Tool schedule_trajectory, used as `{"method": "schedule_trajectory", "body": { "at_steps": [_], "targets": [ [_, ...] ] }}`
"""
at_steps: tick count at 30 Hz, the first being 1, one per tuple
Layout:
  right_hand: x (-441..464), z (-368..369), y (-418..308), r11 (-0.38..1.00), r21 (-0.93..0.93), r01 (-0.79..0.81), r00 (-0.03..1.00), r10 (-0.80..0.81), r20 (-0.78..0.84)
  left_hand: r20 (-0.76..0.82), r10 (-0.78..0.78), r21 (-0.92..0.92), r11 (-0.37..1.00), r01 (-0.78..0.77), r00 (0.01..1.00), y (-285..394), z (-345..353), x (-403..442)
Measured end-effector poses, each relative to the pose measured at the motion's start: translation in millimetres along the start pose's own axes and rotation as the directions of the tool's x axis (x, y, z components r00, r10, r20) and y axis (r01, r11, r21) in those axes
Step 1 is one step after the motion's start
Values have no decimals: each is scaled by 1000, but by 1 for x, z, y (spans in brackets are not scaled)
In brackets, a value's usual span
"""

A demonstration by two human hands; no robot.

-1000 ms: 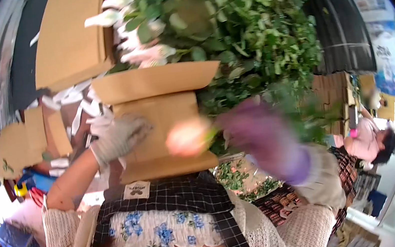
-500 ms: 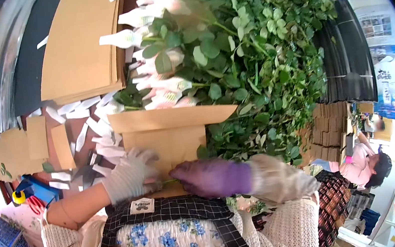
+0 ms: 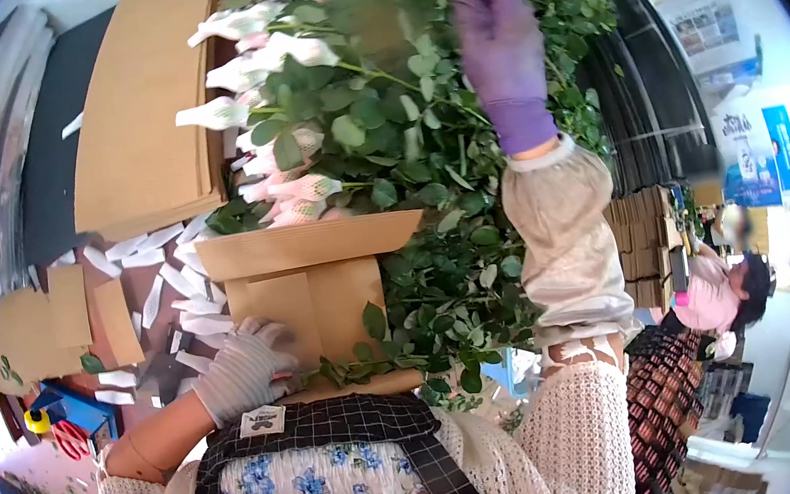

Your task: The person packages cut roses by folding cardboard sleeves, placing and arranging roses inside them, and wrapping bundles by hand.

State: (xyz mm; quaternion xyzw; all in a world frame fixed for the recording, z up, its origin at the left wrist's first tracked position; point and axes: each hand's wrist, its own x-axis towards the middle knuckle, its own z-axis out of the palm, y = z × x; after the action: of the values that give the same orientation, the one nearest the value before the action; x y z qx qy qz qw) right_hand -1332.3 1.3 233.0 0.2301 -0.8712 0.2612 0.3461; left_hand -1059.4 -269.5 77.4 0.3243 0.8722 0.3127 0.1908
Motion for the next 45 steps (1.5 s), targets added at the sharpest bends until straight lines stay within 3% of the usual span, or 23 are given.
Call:
{"method": "schedule_trajectory", "body": {
  "at_steps": [3, 4, 5, 7, 10, 12, 14, 15, 16, 18, 19, 21, 25, 26, 28, 30, 31, 32, 33, 34, 36, 42, 45],
  "targets": [
    [-2, 45, -24, 937, -347, 42, 902, 114, 417, 8, -7, 65, 998, 6, 1000, 4, 0, 4],
    [-12, 69, -14, 934, -299, 193, 845, -3, 534, -35, -4, 75, 997, 7, 999, 5, 4, 4],
    [-38, 106, 2, 912, -354, 209, 911, -49, 410, 6, 23, 128, 991, -23, 1000, 3, 4, 7],
    [-56, 132, 10, 914, -381, 137, 789, 132, 600, -17, 50, 184, 982, -47, 999, -7, 16, 8],
    [-49, 57, -14, 921, -376, 107, 889, 81, 451, -61, 35, 177, 984, -24, 998, 5, 12, 5],
    [-41, -20, -10, 920, 217, -326, 945, 319, 65, -147, 59, 67, 996, -50, 987, 1, 15, 2],
    [-15, -104, -64, 751, 566, -339, 898, 438, -44, -209, 19, -131, 990, -47, 978, -12, 18, 3],
    [-20, -120, -84, 841, 476, -258, 950, 310, -34, -212, -106, -564, 825, -33, 972, 5, -4, 2],
    [-26, -137, -104, 908, 389, -154, 984, 177, -23, -164, -233, -877, 479, -34, 959, 31, -26, 7],
    [-54, -117, -133, 952, 230, 201, 875, -280, 395, -604, -34, -790, 156, -592, 797, 51, -34, 43],
    [-68, -107, -147, 884, 283, 373, 694, -468, 548, -696, -3, -718, 3, -696, 718, 54, -42, 51],
    [-94, -88, -162, 890, 200, 411, 556, -418, 718, -714, -71, -692, -71, -718, 696, 64, -59, 59],
    [-124, -73, -163, 922, 186, 340, 651, -373, 661, -679, -303, -734, 263, -626, 669, 55, -81, 46],
    [-127, -76, -159, 929, 179, 324, 675, -360, 644, -621, -484, -782, 332, -527, 616, 56, -89, 28],
    [-132, -91, -138, 978, 206, 37, 694, -173, 698, -587, -636, -720, 128, -683, 500, 43, -100, 8],
    [-132, -97, -125, 951, 219, -216, 582, -55, 811, -736, -290, -676, 259, -690, 612, -37, -75, -12],
    [-144, -81, -119, 944, 276, -178, 583, -124, 803, -635, -149, -669, 596, -443, 758, -24, -61, -9],
    [-157, -62, -117, 928, 325, -184, 620, -147, 771, -501, 0, -425, 871, -246, 865, -11, -48, -6],
    [-172, -43, -116, 908, 377, -181, 657, -174, 734, -45, -24, -158, 987, 17, 999, 0, -40, 1],
    [-188, -29, -112, 909, 363, -205, 638, -157, 754, 293, -131, 36, 991, 126, 947, 18, -48, 14],
    [-227, -6, -100, 882, 309, -356, 556, -66, 829, 268, -122, 0, 992, 126, 956, 5, -15, 15],
    [-266, 10, -128, 874, 256, -414, 406, -74, 911, 397, -148, -72, 979, 192, 906, -4, 0, -3],
    [-271, 18, -128, 888, 316, -335, 444, -147, 884, 223, -125, -120, 981, 154, 967, -14, 16, -14]
  ]
}}
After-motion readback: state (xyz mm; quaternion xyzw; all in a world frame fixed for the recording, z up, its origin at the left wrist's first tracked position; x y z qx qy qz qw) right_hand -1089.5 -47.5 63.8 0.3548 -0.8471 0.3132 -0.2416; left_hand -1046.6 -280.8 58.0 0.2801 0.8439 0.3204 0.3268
